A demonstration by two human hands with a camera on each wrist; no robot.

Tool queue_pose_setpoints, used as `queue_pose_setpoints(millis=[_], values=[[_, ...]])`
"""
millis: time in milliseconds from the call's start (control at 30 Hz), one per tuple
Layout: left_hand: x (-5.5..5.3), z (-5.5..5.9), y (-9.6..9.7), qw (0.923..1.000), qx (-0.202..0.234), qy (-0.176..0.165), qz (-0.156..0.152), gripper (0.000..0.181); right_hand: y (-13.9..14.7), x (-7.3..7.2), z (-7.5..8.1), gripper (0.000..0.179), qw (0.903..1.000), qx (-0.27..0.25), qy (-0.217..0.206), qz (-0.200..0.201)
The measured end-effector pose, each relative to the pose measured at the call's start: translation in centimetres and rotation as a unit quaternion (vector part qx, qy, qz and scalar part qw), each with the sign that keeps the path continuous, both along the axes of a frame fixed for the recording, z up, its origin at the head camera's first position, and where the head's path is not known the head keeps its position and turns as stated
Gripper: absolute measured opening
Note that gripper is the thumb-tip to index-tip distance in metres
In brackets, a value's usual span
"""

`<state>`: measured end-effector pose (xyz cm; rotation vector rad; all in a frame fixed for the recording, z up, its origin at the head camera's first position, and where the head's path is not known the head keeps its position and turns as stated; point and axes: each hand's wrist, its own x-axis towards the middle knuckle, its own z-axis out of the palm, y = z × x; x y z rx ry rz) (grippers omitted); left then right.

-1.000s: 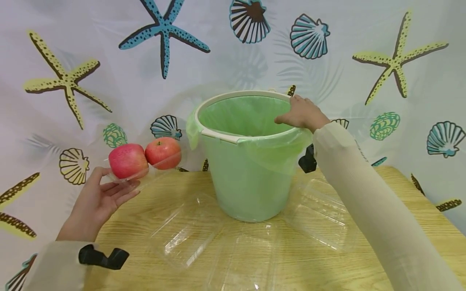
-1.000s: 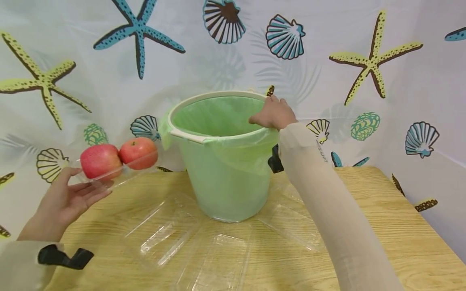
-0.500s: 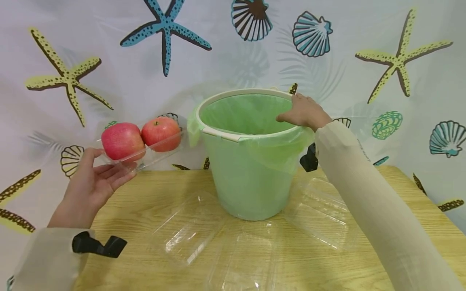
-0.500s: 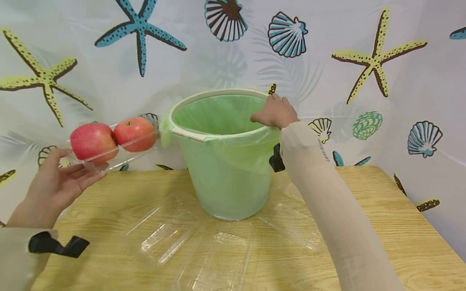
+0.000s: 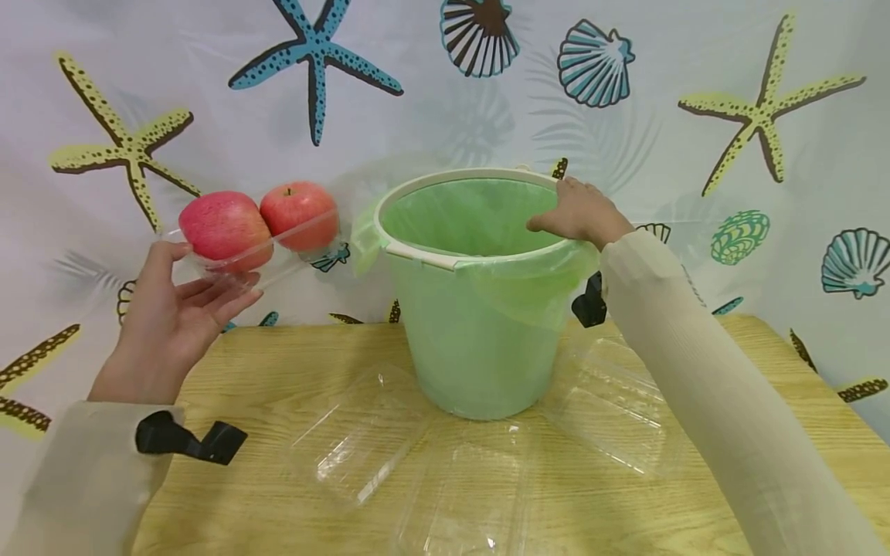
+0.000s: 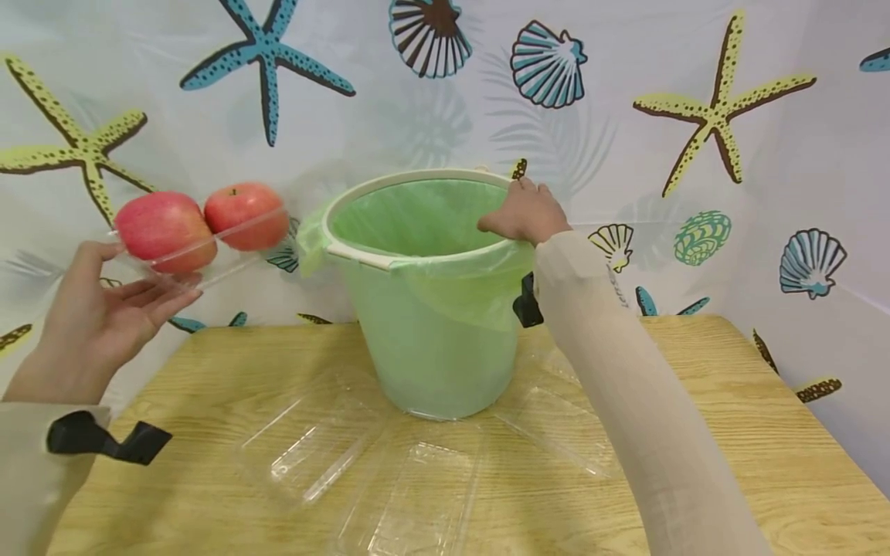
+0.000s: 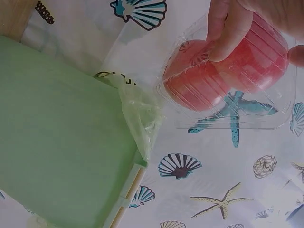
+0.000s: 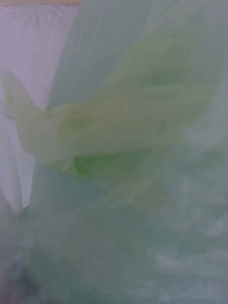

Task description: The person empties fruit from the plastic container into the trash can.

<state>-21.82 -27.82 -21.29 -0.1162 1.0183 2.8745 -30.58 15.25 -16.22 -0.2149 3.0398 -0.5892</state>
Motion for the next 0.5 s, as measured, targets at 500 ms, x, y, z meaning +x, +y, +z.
queue_pose_setpoints(millis=[500], values=[[-1.0,3.4,4.5,0.9991,-0.008,0.008,-0.04,0.063,0.1,0.0,0.1,0.087,1.0,0.0,0.001,-0.002]])
